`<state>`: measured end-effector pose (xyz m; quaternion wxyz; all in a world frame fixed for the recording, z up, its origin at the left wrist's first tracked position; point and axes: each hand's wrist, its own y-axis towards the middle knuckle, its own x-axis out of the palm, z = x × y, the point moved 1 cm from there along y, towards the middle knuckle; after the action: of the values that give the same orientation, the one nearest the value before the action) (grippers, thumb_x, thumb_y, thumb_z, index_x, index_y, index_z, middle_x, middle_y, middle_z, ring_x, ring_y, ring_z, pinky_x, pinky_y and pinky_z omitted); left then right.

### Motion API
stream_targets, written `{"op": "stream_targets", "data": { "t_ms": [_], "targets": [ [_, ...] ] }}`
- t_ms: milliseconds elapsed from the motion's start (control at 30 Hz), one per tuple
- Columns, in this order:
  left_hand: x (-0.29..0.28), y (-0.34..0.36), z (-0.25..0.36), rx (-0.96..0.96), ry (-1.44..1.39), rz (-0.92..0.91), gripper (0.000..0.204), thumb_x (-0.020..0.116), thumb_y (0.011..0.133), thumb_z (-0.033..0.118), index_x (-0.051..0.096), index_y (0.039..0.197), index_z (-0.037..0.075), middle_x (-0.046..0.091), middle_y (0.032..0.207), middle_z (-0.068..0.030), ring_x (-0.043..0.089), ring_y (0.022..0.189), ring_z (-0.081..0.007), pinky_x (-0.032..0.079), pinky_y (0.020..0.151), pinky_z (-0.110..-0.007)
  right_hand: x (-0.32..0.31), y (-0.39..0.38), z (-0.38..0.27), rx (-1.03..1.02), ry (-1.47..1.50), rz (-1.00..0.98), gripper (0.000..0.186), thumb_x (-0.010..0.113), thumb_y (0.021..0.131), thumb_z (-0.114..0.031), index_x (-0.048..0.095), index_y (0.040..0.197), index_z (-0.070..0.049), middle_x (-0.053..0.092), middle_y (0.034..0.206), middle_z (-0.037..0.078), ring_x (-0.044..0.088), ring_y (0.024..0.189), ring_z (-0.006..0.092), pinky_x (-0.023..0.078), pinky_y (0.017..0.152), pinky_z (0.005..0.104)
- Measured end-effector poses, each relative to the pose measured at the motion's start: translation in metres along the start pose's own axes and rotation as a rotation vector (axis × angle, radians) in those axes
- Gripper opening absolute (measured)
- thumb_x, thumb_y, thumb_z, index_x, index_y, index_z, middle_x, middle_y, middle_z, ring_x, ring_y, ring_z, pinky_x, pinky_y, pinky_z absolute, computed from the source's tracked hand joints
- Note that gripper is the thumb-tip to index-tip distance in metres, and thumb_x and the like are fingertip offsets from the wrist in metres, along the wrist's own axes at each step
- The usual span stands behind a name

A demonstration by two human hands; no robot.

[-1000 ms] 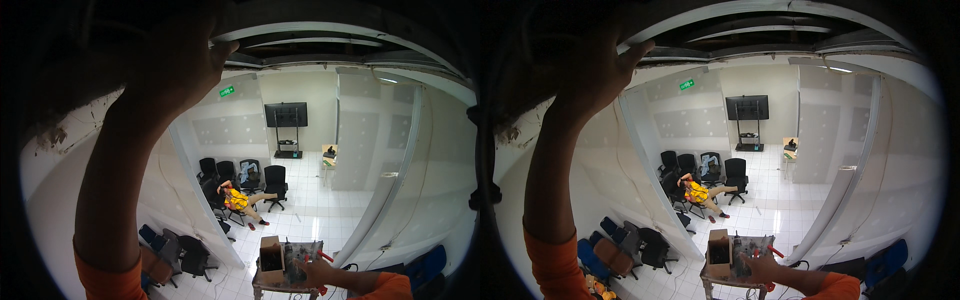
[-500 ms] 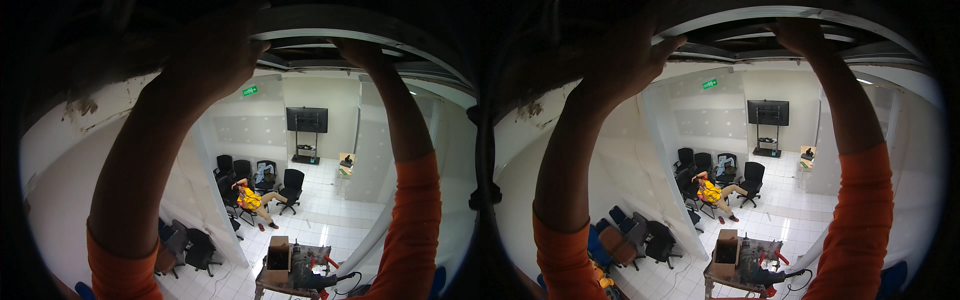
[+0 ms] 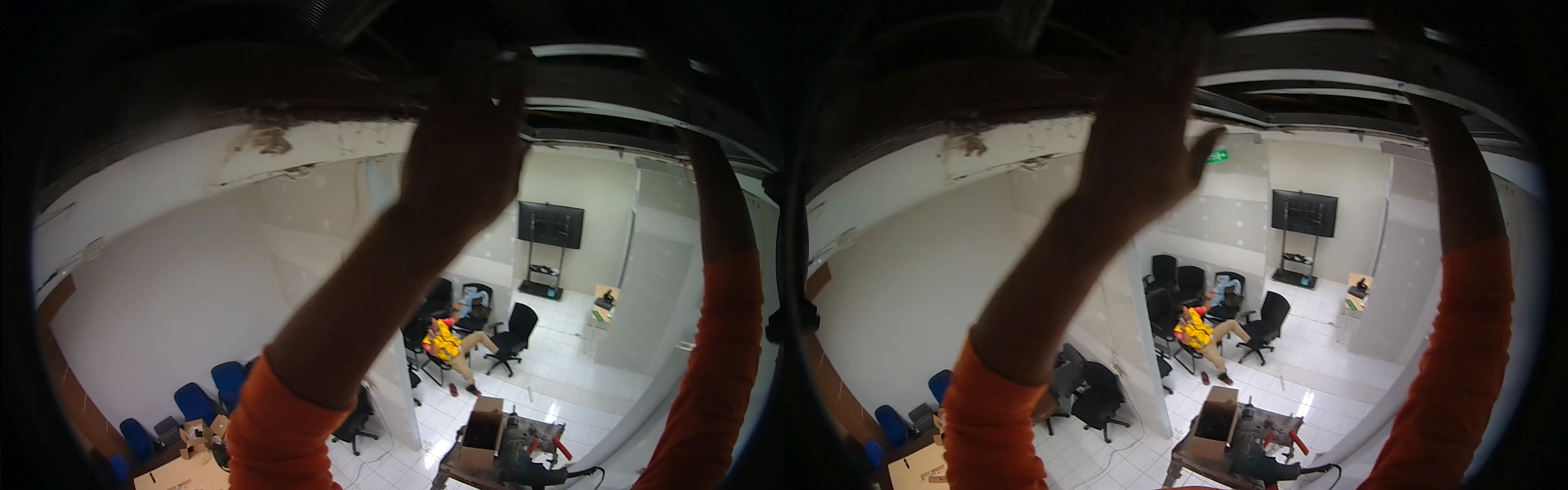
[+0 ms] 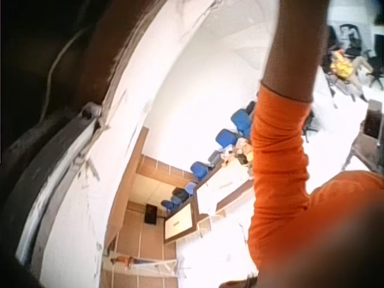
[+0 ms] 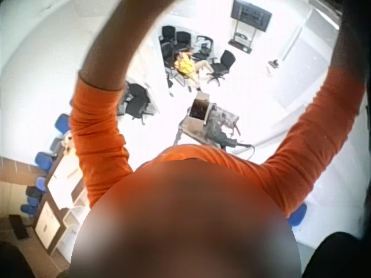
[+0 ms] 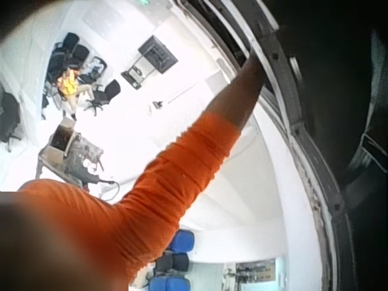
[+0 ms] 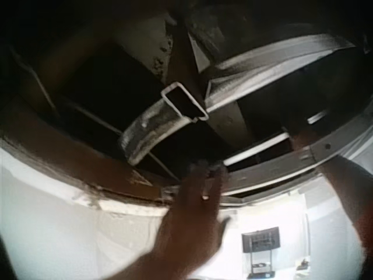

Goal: The person installs metal ceiling rails by positioning them against the ceiling and securing them with a power drill and hammer. The person repeatedly picks up rails, aligns them, drills screws, and taps them into place while working from a ladder.

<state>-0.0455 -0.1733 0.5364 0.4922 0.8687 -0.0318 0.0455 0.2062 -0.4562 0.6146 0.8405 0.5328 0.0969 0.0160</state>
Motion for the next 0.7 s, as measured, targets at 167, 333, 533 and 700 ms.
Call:
{"op": "stream_targets", "data": {
  "t_ms": [167,333,533,700],
  "targets": [
    [-0.031,-0.064,0.044,0.075,-0.333,-0.17,0.056,0.074,0.087,0.022,0.056,0.138,0.008,0.05,0.142,-0.0281,0.049,0.134,-0.0446,0.044,0.112,-0.054,-0.006,-0.026,0.028,0.042,-0.028,-0.029,0.031,0.06,0.097,-0.027,0.064,0.116,-0.002,0.068,0.106,0.019,0.067,0.098,0.0359,0.053,0.087,0.0484],
    [-0.068,-0.117,0.06,-0.062,-0.474,-0.218,0.034,0.083,0.081,0.02,0.072,0.111,0.01,0.067,0.119,-0.0176,0.065,0.114,-0.0363,0.05,0.107,-0.052,-0.003,-0.046,0.046,0.06,-0.073,-0.054,0.03,0.061,0.096,-0.024,0.063,0.117,-0.003,0.068,0.108,0.019,0.066,0.1,0.0363,0.052,0.088,0.049],
    [-0.135,-0.154,0.1,0.101,-0.633,-0.087,0.039,0.075,0.081,0.022,0.071,0.115,0.003,0.07,0.109,-0.0128,0.069,0.104,-0.029,0.055,0.101,-0.05,-0.03,-0.058,-0.003,-0.015,-0.02,0.055,0.029,0.062,0.094,-0.021,0.063,0.117,-0.003,0.067,0.11,0.019,0.066,0.103,0.0369,0.052,0.09,0.0497],
    [-0.137,-0.156,0.105,-0.007,-0.483,-0.346,0.032,0.068,0.092,0.019,0.07,0.123,0.014,0.065,0.125,-0.0108,0.065,0.115,-0.0297,0.047,0.11,-0.053,-0.07,-0.082,-0.113,-0.228,0.445,0.225,0.027,0.066,0.077,0.009,0.054,0.094,-0.008,0.054,0.094,0.013,0.055,0.095,0.0312,0.046,0.086,0.0467]
  ]
}}
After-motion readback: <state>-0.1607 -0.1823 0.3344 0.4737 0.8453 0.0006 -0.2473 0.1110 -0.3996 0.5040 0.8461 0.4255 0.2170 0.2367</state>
